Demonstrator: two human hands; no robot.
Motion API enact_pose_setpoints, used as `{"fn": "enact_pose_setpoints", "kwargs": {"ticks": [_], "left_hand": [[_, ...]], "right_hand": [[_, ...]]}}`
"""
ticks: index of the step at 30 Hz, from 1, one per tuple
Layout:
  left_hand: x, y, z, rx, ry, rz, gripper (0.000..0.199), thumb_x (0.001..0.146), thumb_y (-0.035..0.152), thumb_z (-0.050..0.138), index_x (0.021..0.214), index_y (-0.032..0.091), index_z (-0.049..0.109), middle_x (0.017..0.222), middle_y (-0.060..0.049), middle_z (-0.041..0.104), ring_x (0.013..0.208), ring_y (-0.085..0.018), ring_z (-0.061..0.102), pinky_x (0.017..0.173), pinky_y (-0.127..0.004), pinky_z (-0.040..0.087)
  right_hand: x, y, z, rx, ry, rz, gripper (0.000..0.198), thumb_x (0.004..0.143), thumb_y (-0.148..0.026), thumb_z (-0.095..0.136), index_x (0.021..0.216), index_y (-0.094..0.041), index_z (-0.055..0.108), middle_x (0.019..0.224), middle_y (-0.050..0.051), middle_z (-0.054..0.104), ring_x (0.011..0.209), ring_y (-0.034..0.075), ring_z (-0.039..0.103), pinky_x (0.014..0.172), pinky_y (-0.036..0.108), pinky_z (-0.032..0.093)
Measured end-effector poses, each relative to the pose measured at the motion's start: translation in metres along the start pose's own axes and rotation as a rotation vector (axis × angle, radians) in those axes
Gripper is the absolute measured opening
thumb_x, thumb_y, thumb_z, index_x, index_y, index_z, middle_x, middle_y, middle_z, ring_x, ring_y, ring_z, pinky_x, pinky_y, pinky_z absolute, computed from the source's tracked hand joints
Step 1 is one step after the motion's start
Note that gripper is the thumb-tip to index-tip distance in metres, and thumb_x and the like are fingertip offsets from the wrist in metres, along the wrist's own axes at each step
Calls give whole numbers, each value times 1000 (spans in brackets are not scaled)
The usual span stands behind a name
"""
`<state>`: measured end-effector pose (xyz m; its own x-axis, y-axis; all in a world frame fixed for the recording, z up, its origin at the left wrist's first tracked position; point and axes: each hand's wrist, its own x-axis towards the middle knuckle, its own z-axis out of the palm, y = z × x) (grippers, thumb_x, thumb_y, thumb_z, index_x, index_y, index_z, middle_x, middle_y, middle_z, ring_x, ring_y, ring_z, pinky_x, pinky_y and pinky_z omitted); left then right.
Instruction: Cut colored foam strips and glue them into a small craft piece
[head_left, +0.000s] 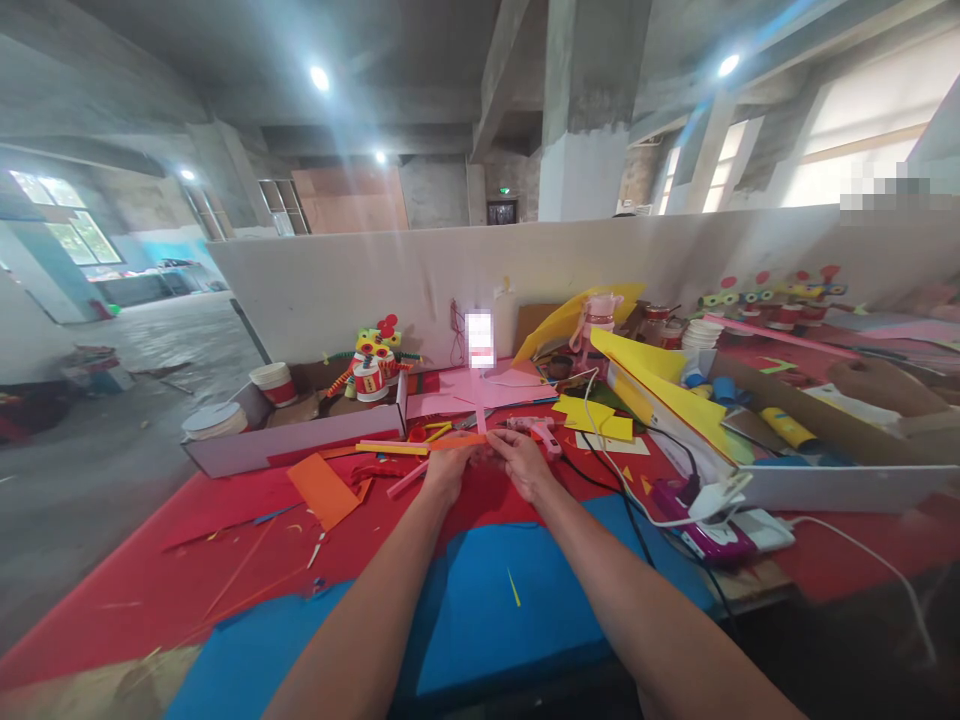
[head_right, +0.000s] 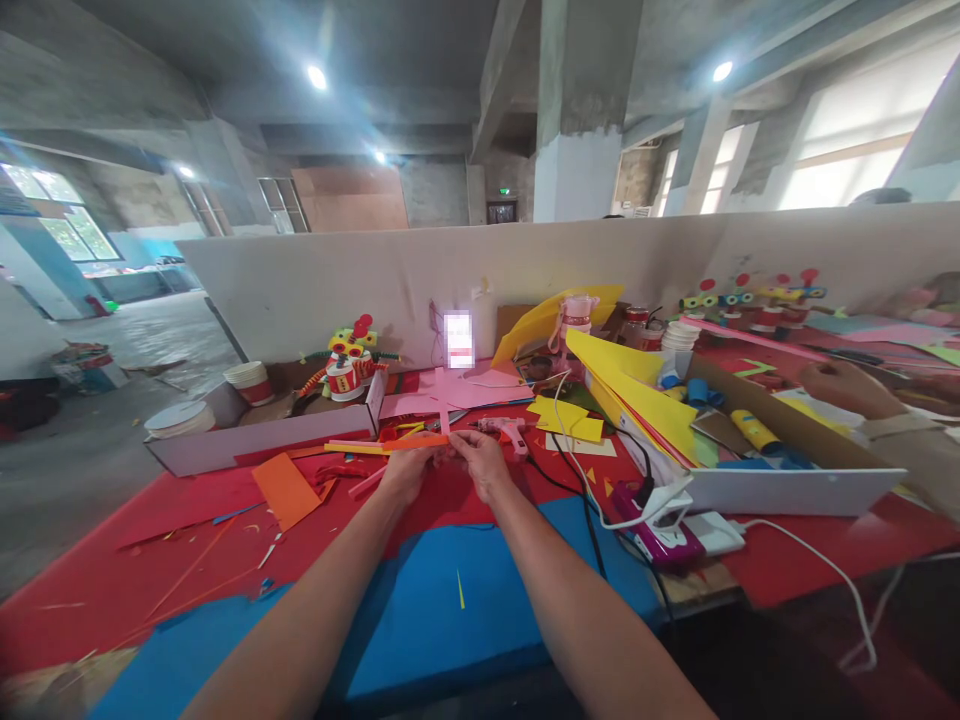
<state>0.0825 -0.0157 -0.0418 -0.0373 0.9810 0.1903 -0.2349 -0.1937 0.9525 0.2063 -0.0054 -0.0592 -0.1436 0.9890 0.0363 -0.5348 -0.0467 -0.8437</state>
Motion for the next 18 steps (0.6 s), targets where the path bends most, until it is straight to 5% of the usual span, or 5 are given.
{"fn": "enact_pose_setpoints", "kwargs": {"ticks": [11, 18], "left_hand": [[-3, 2, 4, -32, -54, -110, 19, 58, 29, 77, 58, 13, 66, 56, -3, 60, 54, -11, 50, 55, -25, 37], [-2, 4, 2, 59, 31, -52, 30, 59, 38, 79, 52, 14, 63, 48, 0, 55, 49, -10, 46, 52, -24, 34]], "right_hand": [[8, 5, -5, -119, 149, -148, 33, 57, -45, 78, 74, -18, 70, 57, -2, 63, 56, 13, 57, 62, 28, 49], [5, -1, -2, -102, 40, -81, 35, 59, -51, 75, 71, -19, 69, 66, 0, 66, 59, 14, 58, 67, 30, 51]]}}
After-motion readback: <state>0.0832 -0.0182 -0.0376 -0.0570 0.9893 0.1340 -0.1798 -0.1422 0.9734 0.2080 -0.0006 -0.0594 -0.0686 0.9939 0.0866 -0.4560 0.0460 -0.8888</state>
